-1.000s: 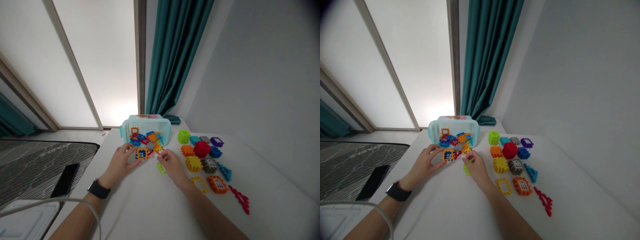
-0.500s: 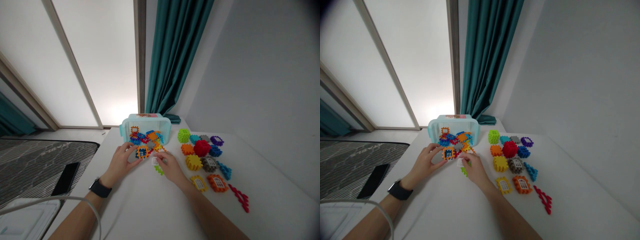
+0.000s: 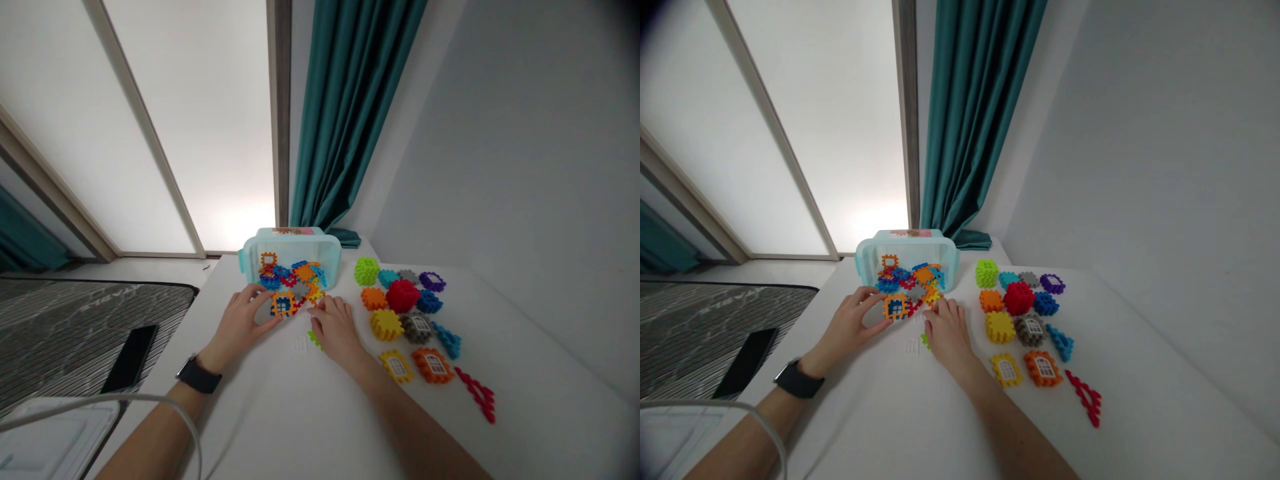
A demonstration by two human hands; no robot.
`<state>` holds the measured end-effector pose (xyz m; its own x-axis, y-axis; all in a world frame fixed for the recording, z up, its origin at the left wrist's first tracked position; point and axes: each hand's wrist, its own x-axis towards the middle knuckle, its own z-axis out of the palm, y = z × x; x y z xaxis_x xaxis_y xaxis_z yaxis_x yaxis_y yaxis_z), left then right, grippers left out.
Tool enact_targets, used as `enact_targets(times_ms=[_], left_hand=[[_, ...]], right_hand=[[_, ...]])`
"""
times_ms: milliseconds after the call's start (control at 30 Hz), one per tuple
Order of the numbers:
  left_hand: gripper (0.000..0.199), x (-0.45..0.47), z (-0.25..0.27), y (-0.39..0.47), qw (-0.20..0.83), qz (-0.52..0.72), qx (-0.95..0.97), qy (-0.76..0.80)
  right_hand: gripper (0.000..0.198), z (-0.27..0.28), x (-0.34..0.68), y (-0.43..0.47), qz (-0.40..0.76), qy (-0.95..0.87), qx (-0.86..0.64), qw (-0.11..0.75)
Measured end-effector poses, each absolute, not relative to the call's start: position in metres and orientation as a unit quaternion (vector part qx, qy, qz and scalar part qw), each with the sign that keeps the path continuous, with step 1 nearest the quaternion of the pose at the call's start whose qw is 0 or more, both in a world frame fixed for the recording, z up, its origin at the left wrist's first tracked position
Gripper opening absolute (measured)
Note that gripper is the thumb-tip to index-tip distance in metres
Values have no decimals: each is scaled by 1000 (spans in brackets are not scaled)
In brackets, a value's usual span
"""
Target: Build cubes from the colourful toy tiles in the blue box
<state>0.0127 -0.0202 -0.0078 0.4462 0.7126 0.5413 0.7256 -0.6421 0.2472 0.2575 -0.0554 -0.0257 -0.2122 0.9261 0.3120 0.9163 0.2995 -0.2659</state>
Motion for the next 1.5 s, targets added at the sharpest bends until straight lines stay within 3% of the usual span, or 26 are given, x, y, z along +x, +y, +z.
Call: enact_targets(times_ms=[133,300,967,1100,1233,1367,1500], left_hand=[[41,13,-7,-20,6,-308,-852,-423],[40,14,-7,-21,1,-308,-852,-424],[40,16,-6,-22,-16,-324,-856,-403],[41,18,-7,-24,-26,-346,-850,-396],[40,23,-7,-29,-58,-389,-834,-388],[41,26,-5,-32,-76,-420,-818,-385],[41,25,-4,-33,-69,-423,-818,-384]], right_hand=[[17,-25,253,-58,21,-765,-601,231],[29,-22,251,-55,29,-777,-589,223],[17,-25,251,-56,91,-770,-588,230],[14,-21,250,-59,150,-795,-529,257],[9,-15,249,-59,245,-756,-501,344],[21,-6,252,-59,411,-622,-489,454],[32,4,254,-64,525,-513,-458,502]])
